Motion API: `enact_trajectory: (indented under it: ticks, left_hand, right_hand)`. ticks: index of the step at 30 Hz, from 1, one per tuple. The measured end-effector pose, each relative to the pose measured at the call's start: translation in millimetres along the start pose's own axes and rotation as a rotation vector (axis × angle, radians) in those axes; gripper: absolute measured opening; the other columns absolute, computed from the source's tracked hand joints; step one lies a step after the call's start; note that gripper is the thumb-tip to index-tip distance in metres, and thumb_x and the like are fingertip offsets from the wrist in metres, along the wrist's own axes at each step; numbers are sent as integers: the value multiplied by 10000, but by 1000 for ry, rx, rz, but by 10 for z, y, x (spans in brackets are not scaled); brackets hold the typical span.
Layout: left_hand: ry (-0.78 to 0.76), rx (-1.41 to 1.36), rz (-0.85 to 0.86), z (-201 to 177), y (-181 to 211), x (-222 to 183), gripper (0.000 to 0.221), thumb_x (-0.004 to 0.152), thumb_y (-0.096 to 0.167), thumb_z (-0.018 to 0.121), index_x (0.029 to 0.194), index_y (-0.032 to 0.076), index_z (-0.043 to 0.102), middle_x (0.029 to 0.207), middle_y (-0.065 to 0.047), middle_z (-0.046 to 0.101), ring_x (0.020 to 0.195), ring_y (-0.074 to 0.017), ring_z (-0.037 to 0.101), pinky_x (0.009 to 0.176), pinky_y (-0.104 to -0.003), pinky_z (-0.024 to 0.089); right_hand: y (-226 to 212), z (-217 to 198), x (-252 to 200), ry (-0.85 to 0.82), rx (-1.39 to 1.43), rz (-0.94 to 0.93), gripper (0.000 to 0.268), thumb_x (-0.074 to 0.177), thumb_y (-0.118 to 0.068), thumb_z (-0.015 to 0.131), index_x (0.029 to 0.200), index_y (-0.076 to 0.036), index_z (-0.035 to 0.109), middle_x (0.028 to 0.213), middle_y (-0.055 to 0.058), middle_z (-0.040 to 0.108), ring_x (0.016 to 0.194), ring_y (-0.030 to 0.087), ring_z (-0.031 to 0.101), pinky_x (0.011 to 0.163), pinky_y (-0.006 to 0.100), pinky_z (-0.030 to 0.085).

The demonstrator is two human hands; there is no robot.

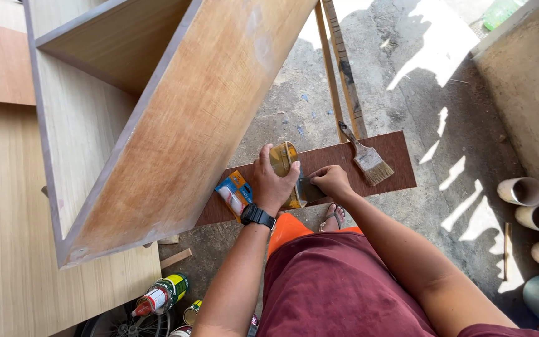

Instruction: Sanding a plastic container using sandpaper to smooth its surface or edges.

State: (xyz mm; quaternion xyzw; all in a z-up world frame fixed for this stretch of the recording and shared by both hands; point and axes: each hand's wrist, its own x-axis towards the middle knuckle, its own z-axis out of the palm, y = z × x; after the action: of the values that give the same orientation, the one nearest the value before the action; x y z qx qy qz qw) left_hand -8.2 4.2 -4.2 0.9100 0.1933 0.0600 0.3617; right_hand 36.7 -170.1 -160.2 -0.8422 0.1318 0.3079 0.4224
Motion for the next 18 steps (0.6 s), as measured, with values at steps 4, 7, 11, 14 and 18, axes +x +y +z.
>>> enact_trajectory:
  ticks: [4, 7, 11, 14, 18]
  left_hand:
    - [11, 12, 17, 6, 19, -39, 881, 828, 565, 831, 1539, 133, 542, 1134, -259, 681, 1071, -477, 743, 882, -557, 601]
    - [-9, -12, 1, -12, 63, -31, 877, 830, 553, 826, 1547, 139, 537, 1142, -259, 685, 1067, -470, 745, 877, -545, 606]
    - [5, 23, 23, 6, 36, -24, 883, 820, 561, 836, 1543, 148, 541, 1128, -246, 687, 1052, -464, 748, 866, -548, 603]
    - [-8, 24, 23, 33, 15, -36, 876, 832, 561, 827, 1549, 154, 528, 1153, -247, 683, 1064, -466, 748, 870, -554, 608]
    - [-12, 10, 11, 26, 50, -51, 876, 842, 558, 826, 1560, 169, 509, 1179, -238, 674, 1077, -463, 749, 874, -552, 623]
  right_hand:
    - [-11, 22, 75, 1, 54, -11, 218, 762, -283, 839, 969, -294, 906, 910, 106, 845, 1011, 335, 801, 800, 435, 627]
    - [-45, 5, 117, 14, 53, -10, 211, 764, -270, 840, 965, -283, 905, 911, 123, 840, 1003, 345, 801, 781, 440, 627]
    - [-84, 17, 145, 21, 111, -22, 205, 785, -239, 832, 976, -249, 905, 902, 160, 829, 971, 357, 797, 758, 440, 621]
    - [-87, 14, 121, 35, 109, -38, 190, 803, -234, 817, 972, -235, 903, 898, 168, 824, 966, 361, 793, 748, 439, 616]
    - [-115, 12, 127, 41, 86, -55, 194, 819, -237, 783, 973, -258, 900, 900, 141, 824, 968, 340, 792, 752, 426, 621]
